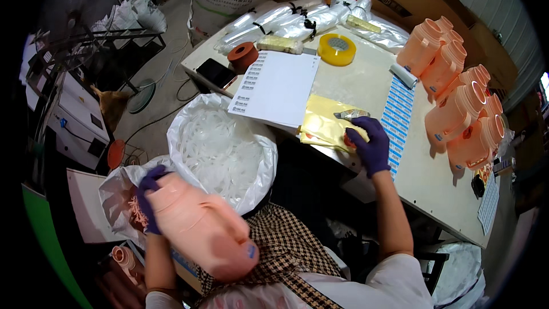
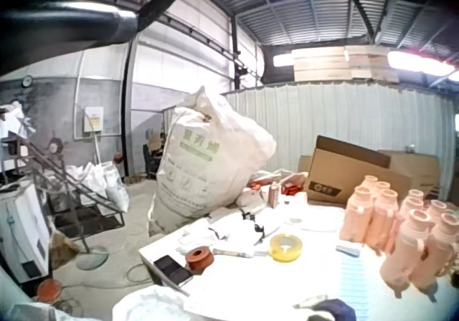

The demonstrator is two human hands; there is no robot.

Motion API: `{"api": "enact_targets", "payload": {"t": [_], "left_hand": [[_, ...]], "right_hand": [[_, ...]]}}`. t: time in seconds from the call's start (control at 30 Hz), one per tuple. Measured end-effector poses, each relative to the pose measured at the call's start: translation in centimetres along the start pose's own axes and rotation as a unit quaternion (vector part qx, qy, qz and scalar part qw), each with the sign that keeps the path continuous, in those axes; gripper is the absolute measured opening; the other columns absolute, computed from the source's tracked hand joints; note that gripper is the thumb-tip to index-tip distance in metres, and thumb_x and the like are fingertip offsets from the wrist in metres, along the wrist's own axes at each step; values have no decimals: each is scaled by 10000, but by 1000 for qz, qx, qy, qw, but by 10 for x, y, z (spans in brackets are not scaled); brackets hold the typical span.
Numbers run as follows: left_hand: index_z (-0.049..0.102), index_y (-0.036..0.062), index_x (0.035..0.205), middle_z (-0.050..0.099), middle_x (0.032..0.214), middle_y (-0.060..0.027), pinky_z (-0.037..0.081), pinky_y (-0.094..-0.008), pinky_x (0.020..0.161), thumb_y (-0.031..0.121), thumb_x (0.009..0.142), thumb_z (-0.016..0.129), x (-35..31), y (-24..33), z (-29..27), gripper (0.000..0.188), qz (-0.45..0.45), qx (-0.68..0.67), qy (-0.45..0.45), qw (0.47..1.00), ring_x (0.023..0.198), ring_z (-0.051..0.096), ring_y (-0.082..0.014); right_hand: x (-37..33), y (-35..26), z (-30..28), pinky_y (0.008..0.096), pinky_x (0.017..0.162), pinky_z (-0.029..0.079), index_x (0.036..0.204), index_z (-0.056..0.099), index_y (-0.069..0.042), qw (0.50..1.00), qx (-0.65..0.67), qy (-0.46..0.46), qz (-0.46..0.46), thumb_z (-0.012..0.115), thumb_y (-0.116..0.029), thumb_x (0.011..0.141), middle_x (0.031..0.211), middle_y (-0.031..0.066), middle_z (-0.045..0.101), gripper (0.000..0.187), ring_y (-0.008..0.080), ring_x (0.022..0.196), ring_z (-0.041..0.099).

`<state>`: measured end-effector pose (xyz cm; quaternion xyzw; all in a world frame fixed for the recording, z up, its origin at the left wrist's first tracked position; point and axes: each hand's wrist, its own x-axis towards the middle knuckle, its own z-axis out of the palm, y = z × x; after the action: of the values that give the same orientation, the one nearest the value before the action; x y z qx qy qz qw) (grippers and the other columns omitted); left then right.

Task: The person applies adhesive labels and marker annotations to plastic jugs, while periodically retrieving and cleaning components from a manufacturing machine.

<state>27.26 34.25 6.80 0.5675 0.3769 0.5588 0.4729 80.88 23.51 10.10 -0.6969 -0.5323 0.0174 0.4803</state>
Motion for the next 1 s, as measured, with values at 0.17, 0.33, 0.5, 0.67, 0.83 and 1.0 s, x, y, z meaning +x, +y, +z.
{"api": "enact_targets", "payload": {"t": [0.17,0.33,0.5,0.67,0.83,1.0], "left_hand": [[578,12,797,666,1197,-244,527,-413,948,132,866,524,12,-36,51,149,-66,-126,-37,989,1044,666,-307],[635,-23,880,696,1172,-193,506,-378,971,21,813,483,34,-32,57,171,-92,8,-119,989,1065,658,-270],[543,-11,1297,579,1367,-132,458,-364,1042,142,972,500,9,-51,80,361,-210,-115,-148,960,1199,577,-215],[532,-17,1309,562,1335,-117,441,-350,1051,251,1065,413,-7,-40,96,382,-224,-205,-79,949,1213,548,-200],[569,-25,1262,606,1225,-105,423,-313,1026,245,1079,374,-3,-62,82,380,-55,62,-139,987,1154,557,-191],[595,1,1239,628,1203,-55,456,-304,988,235,1038,514,14,-45,82,319,-125,57,-180,974,1083,576,-140]], "right_hand": [[10,58,0,367,826,533,1026,734,-43,995,-95,-42,3,834,-221,737,1007,142,647,354,303,902,656],[9,64,3,378,725,529,936,751,-55,992,-120,-38,21,824,-201,742,883,119,656,253,271,811,645],[12,59,1,360,732,531,880,748,-59,994,-82,-32,58,817,-184,746,858,101,678,195,250,812,661],[6,63,-3,328,880,532,929,753,-26,995,-15,-96,16,800,-107,769,1072,115,710,186,229,1008,683],[19,92,-29,318,947,485,1009,717,16,943,172,-217,186,598,-219,959,1212,141,681,268,232,1094,634],[31,112,-67,375,1190,203,993,620,8,915,311,-251,61,318,-480,1052,1373,153,558,578,241,1311,459]]}}
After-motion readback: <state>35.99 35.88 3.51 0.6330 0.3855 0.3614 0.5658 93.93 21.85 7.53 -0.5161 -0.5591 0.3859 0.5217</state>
